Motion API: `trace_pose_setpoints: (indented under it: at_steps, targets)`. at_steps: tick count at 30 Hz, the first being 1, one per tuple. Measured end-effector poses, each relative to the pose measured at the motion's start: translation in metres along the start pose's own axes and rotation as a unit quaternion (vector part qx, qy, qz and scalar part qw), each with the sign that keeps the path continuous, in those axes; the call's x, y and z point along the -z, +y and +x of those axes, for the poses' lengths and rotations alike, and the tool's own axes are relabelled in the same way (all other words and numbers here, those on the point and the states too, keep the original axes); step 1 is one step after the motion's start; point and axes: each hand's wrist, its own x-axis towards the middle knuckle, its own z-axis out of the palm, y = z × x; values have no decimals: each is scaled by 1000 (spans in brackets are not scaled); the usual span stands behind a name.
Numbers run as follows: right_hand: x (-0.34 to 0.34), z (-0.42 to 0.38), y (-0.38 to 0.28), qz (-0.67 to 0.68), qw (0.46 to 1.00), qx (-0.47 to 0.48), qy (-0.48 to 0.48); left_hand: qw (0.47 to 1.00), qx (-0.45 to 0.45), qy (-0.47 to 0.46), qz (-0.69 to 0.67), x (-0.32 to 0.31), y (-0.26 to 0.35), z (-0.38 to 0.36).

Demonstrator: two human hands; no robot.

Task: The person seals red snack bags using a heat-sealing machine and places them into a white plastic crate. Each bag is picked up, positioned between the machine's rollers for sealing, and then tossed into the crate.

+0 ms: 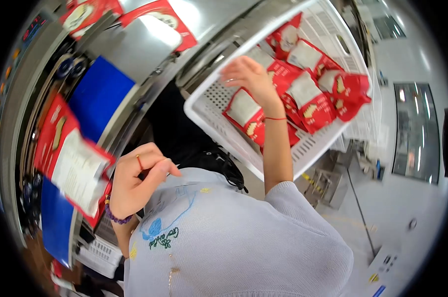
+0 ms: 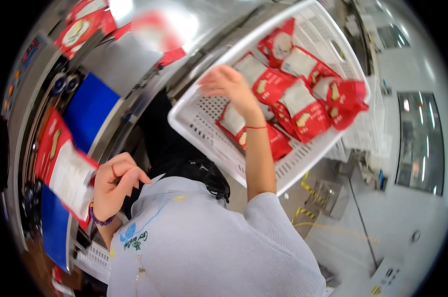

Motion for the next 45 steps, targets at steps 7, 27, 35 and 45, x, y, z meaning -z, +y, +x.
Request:
trace_pose_setpoints:
  at_steps: [7,27,35,45]
  targets:
    - [238,-89,1,-60,762,152,626,999,22,-23,-15,-12,-6,27]
    - [51,-100,-120,-149,869,332,335,973,-201,107,24,-22,-5,53]
    - [-108,-49,-75,22,968,228,104,954,-142,222,-141,-2,-13,10]
    - [-125,-7,-46,-85,988,131,-5,938,-131,270,-176,19,-42,13]
